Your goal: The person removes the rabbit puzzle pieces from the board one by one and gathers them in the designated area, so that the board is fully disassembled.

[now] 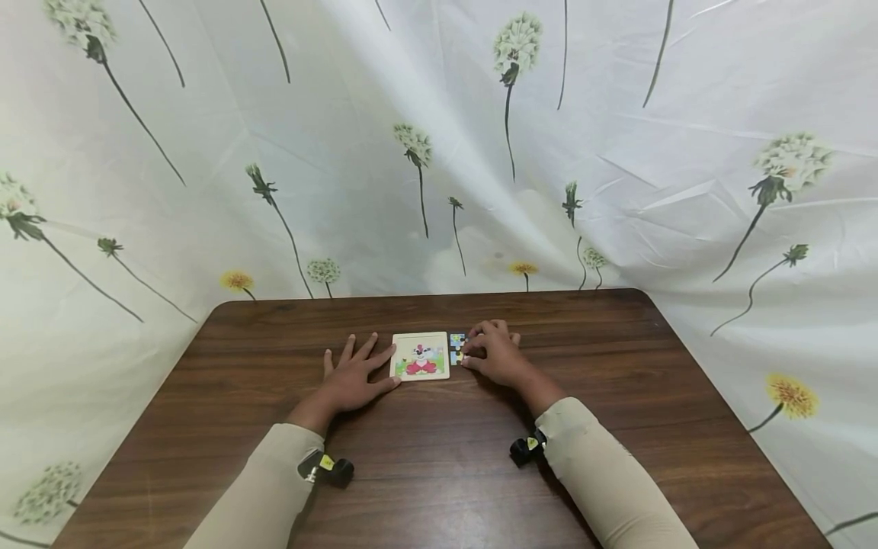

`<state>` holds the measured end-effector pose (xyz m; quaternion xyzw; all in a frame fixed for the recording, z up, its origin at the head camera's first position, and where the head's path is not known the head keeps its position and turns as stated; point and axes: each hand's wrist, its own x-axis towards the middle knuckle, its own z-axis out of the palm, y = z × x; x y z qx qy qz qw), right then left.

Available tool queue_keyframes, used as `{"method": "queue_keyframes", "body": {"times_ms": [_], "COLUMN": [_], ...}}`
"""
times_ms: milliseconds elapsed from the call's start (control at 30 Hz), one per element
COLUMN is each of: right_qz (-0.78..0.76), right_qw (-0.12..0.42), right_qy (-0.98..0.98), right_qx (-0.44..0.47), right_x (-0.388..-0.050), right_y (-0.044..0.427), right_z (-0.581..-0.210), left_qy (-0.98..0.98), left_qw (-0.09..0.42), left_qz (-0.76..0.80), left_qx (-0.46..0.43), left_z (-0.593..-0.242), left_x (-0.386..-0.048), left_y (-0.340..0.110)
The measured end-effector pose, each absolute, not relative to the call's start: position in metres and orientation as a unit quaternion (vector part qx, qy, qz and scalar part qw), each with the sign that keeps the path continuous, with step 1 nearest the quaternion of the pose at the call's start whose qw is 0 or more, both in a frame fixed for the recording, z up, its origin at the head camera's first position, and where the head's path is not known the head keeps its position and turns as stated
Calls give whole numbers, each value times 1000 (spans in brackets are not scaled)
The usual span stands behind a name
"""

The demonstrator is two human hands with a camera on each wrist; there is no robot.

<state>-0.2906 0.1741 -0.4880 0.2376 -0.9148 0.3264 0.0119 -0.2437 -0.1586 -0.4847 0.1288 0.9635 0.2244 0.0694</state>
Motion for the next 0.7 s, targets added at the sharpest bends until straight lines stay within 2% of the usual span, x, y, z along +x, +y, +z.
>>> {"method": "queue_keyframes", "body": {"times_ms": [367,700], "right_qz": [332,344], "right_qw": [12,37], "right_qy": [-914,-906], "right_qx": [233,243], "right_x": [-292,-298], "right_y": [173,164], "right_z": [-488,-488], "left_qy": [967,966], "left_qw": [68,70], "left_qz": [212,217], "left_qx": [126,126], "left_z": [-485,-482], "left_x": [-244,-242], "left_y": [-159,-157]}}
